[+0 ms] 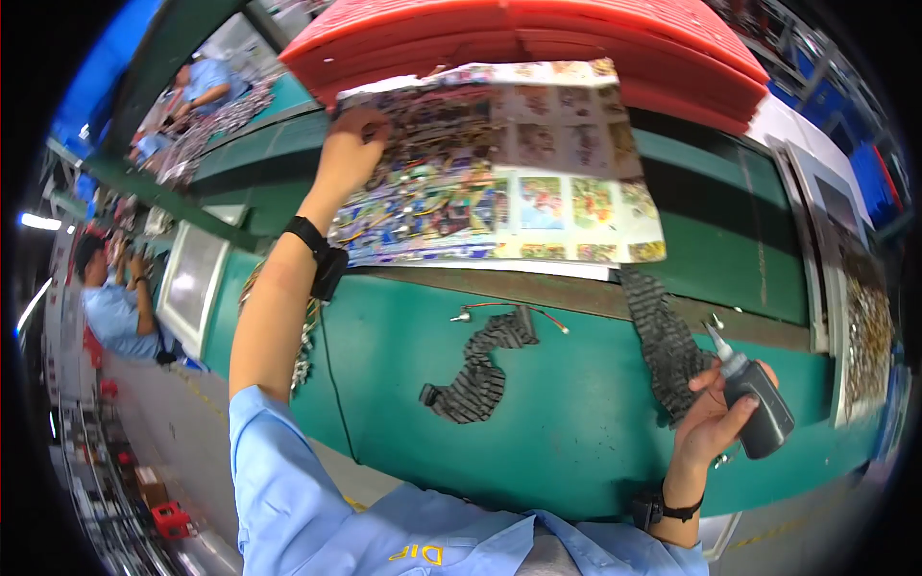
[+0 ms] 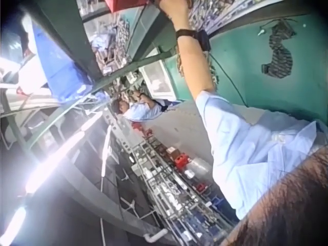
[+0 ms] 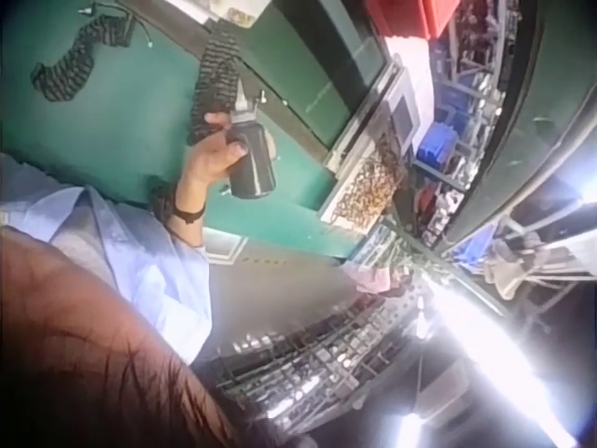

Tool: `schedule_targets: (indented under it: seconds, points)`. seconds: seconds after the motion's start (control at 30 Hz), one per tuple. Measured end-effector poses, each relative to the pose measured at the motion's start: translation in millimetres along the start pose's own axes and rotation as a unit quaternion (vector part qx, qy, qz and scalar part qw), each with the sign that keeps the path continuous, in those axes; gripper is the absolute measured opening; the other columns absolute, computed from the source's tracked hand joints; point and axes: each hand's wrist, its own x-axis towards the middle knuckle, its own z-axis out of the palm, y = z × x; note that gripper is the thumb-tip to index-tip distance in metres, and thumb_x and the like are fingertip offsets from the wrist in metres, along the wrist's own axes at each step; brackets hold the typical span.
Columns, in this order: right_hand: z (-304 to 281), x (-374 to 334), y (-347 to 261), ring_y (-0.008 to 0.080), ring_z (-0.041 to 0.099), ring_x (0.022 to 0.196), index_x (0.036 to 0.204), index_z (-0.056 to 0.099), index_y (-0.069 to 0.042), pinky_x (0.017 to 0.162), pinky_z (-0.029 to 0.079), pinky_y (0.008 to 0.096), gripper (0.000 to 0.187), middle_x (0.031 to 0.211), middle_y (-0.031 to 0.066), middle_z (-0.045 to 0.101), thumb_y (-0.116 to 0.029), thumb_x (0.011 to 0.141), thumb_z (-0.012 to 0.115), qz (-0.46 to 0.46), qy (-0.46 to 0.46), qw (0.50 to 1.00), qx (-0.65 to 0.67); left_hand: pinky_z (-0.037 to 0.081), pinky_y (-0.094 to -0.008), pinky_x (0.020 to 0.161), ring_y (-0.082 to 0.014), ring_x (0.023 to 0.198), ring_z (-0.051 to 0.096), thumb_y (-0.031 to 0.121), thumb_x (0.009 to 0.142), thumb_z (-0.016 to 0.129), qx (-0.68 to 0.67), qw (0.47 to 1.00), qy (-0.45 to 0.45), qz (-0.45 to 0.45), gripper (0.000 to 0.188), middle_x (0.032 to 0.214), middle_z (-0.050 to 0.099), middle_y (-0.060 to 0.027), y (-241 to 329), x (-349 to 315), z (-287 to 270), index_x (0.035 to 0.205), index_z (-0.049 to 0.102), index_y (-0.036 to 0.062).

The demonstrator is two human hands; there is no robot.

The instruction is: The person picks up a wire harness, applies glue to its connector from a squeeze bottle, and sets it down, repeating this process for several more assemblies.

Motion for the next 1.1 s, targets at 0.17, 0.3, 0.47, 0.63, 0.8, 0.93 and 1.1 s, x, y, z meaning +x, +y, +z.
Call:
schedule_targets:
  seconds: [0.17, 0.3, 0.47, 0.63, 0.8, 0.93, 1.1]
  points:
    - [-31.1, -3.8, 2.4, 0.0195, 0.057, 0.062, 0.123, 0.039, 0.001, 0.074, 0.048, 0.0322, 0.061, 0.079, 0.0104, 0.054, -0.052, 0.094, 0.048, 0.041, -0.002, 0.998, 0.04, 0.048, -0.0293, 0.068, -0.0143, 0.072, 0.059, 0.014, 0.089, 0.06, -0.144, 0.98, -0.134, -0.023, 0.015, 0.078, 0.064, -0.0086, 88.0, -80.0, -101.4, 0.091, 0.064, -0.0006]
    - [-30.0, -3.4, -9.2, 0.0184, 0.055, 0.071, 0.122, 0.041, 0.002, 0.089, 0.044, 0.034, 0.057, 0.076, 0.0093, 0.053, -0.049, 0.097, 0.043, 0.074, -0.023, 0.996, 0.054, 0.049, -0.031, 0.068, -0.0165, 0.071, 0.061, 0.011, 0.089, 0.05, -0.209, 0.857, -0.428, -0.196, 0.017, 0.076, 0.062, -0.0066, 152.7, -225.4, -190.6, 0.083, 0.061, 0.0002]
    - [-10.7, -12.6, -23.4, 0.0191, 0.053, 0.077, 0.101, 0.049, 0.001, 0.095, 0.04, 0.0352, 0.047, 0.071, 0.0078, 0.052, -0.044, 0.101, 0.034, 0.136, -0.065, 0.984, 0.091, 0.049, -0.0369, 0.086, -0.0246, 0.095, 0.064, 0.019, 0.089, 0.051, -0.199, 0.782, -0.398, -0.437, 0.026, 0.1, 0.067, -0.0146, 166.8, -471.4, -172.9, 0.101, 0.065, 0.0008]
    - [-18.5, -19.5, -21.3, 0.0184, 0.052, 0.076, 0.093, 0.054, 0.001, 0.09, 0.041, 0.0333, 0.047, 0.07, 0.0071, 0.053, -0.04, 0.103, 0.035, 0.143, -0.159, 0.971, 0.108, 0.043, -0.0419, 0.099, -0.0363, 0.115, 0.055, 0.027, 0.088, 0.056, 0.131, 0.916, -0.138, -0.353, 0.045, 0.122, 0.059, -0.0225, 135.0, -664.4, -59.8, 0.126, 0.054, 0.0046]
    - [-27.2, -24.5, -27.4, 0.0168, 0.052, 0.067, 0.122, 0.044, 0.002, 0.093, 0.044, 0.0351, 0.046, 0.074, 0.0059, 0.049, -0.039, 0.101, 0.039, 0.135, -0.181, 0.973, 0.057, 0.041, -0.0429, 0.101, -0.0416, 0.117, 0.051, 0.03, 0.086, 0.059, 0.09, 0.888, -0.11, -0.437, 0.054, 0.13, 0.052, -0.0255, 122.7, -747.9, 24.0, 0.134, 0.046, 0.0076]
    - [-36.8, -22.0, -33.6, 0.016, 0.052, 0.071, 0.1, 0.055, 0.003, 0.079, 0.043, 0.0304, 0.047, 0.074, 0.0063, 0.053, -0.04, 0.102, 0.038, 0.128, -0.18, 0.971, 0.093, 0.046, -0.0463, 0.092, -0.041, 0.104, 0.059, 0.033, 0.086, 0.055, -0.193, 0.827, -0.159, -0.503, 0.039, 0.11, 0.062, -0.0261, 173.1, -776.4, 51.9, 0.115, 0.061, 0.0077]
    - [-37.0, -29.0, -27.5, 0.0155, 0.051, 0.071, 0.1, 0.055, 0.003, 0.076, 0.042, 0.0297, 0.046, 0.076, 0.0064, 0.053, -0.04, 0.102, 0.039, 0.123, -0.178, 0.974, 0.061, 0.05, -0.0461, 0.084, -0.0373, 0.093, 0.064, 0.034, 0.087, 0.053, -0.211, 0.797, -0.09, -0.559, 0.035, 0.096, 0.066, -0.0245, 195.6, -779.4, 43.8, 0.105, 0.066, 0.0069]
